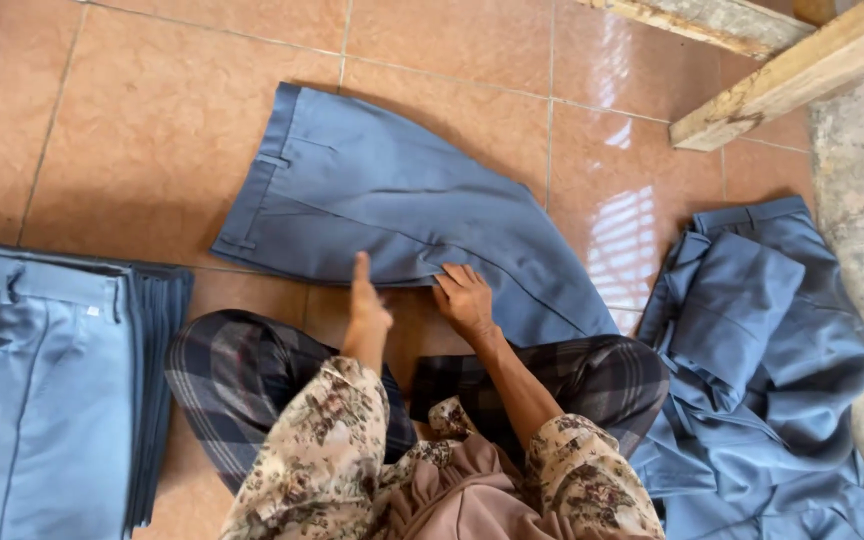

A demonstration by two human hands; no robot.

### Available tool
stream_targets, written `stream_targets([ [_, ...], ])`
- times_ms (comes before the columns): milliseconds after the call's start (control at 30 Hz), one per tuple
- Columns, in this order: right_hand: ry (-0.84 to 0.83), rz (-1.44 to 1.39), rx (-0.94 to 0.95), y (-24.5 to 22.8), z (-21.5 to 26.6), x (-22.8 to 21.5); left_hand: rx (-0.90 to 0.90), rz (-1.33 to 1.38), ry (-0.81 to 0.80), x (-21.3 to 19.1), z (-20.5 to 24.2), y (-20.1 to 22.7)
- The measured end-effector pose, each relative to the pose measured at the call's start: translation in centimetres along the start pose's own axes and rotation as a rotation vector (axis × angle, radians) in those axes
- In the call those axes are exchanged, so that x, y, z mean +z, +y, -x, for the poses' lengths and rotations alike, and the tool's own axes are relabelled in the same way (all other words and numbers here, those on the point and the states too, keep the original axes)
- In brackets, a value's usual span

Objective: Folding blue trousers on a tiled floor in a sewing factory environment.

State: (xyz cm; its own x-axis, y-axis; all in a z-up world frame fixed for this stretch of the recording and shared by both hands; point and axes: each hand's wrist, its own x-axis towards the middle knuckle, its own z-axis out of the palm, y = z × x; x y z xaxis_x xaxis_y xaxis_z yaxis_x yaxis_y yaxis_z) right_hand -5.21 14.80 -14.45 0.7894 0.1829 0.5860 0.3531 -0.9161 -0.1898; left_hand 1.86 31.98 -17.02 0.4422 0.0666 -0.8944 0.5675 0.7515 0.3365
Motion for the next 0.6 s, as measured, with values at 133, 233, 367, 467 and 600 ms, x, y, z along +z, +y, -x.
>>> stream_targets([
  [133, -0.02, 0.15, -0.07, -1.3, 0.9, -1.1, -0.077, -0.174, -0.205, 2.5, 7.4, -3.5],
  [233, -0.009, 0.302, -0.08, -0.9, 0.8, -1.3, 0.057, -0.196, -0.157, 2.7, 1.5, -4.2],
  [367, -0.032, 0.393, -0.042, 1.2, 2.5, 0.1, 0.185, -0.05, -0.247, 2.1, -0.5, 2.5],
  [467, -0.08, 0.384, -0.024, 0.8, 3.1, 1.0, 0.321, 0.01, -0.234, 0.7, 5.0, 10.4],
  [600, -0.144, 0.364, -0.028, 0.4, 3.8, 2.1, 0.333, 0.212, -0.157, -4.6, -6.3, 14.4],
])
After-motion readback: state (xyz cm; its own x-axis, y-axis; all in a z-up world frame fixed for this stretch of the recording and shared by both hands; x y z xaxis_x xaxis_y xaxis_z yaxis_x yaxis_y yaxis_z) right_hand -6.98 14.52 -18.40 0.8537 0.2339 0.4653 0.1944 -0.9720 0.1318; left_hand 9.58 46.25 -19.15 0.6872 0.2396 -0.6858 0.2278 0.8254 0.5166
